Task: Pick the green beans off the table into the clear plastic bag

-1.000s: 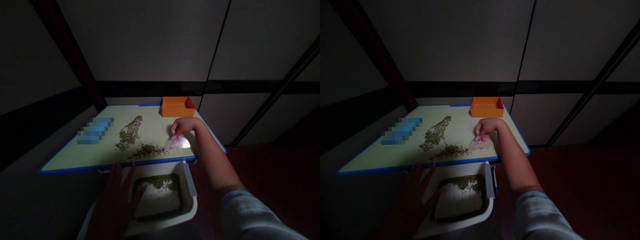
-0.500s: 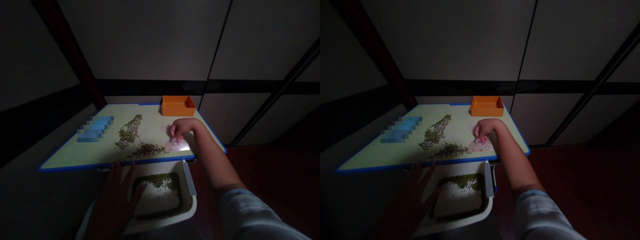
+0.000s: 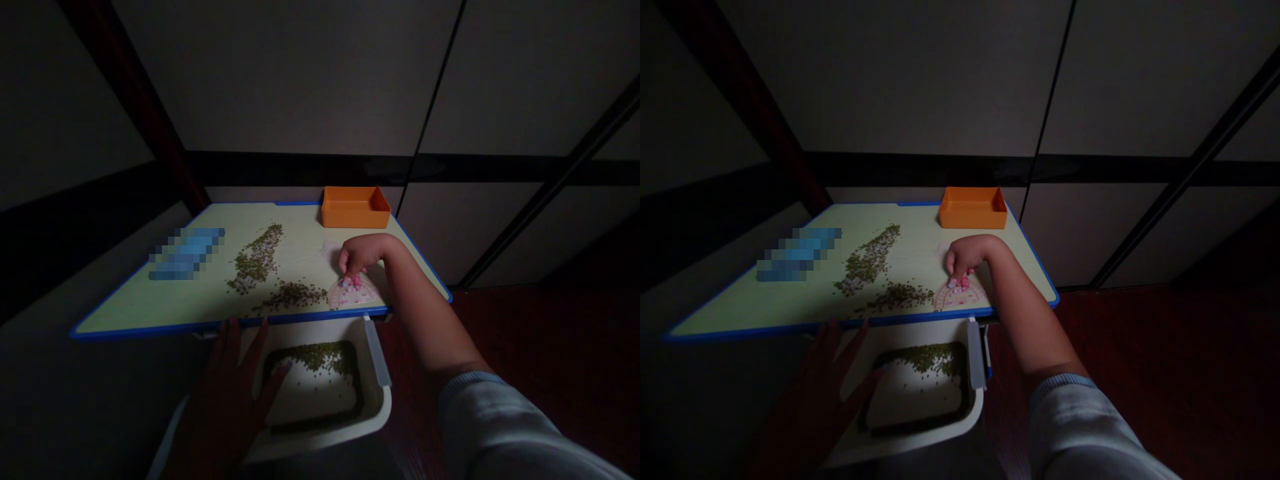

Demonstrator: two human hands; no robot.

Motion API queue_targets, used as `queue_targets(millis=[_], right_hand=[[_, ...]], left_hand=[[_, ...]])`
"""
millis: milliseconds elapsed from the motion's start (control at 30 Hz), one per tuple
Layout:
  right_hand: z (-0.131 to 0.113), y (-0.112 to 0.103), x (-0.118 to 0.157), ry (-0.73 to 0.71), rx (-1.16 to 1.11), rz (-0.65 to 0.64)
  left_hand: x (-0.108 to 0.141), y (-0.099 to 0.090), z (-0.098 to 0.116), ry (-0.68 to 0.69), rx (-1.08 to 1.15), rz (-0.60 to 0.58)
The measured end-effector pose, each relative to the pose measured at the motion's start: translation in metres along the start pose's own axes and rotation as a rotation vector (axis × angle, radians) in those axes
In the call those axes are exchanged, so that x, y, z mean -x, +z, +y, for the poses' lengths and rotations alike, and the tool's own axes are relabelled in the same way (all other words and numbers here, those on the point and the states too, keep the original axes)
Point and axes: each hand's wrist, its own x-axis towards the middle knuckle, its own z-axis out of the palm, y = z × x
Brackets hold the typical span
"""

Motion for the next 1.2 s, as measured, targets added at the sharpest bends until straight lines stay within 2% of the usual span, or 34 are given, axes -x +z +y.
queue_targets(millis=[233,633,967,1200], right_hand=[[-0.0031,0.0029,0.0002,0.042,-0.052,-0.078],[-0.0030,0.0032,0.0006,-0.024,-0.120,-0.119],[0.0033,-0.0009,0.0010,-0.053,-0.205,-0.119],[0.0020,-0.0008,0.0022,0.003,-0.168,-0.107]], left_hand=[[-0.0008,-0.0027,0.0037,0.004,0.001,-0.008],[-0.0009,-0.0012,0.0031,0.026,0.008,0.015],[0.0011,-0.0005,0.0024,0.033,-0.013,0.031],[-0.0002,-0.0007,0.0023,0.065,-0.026,0.057]])
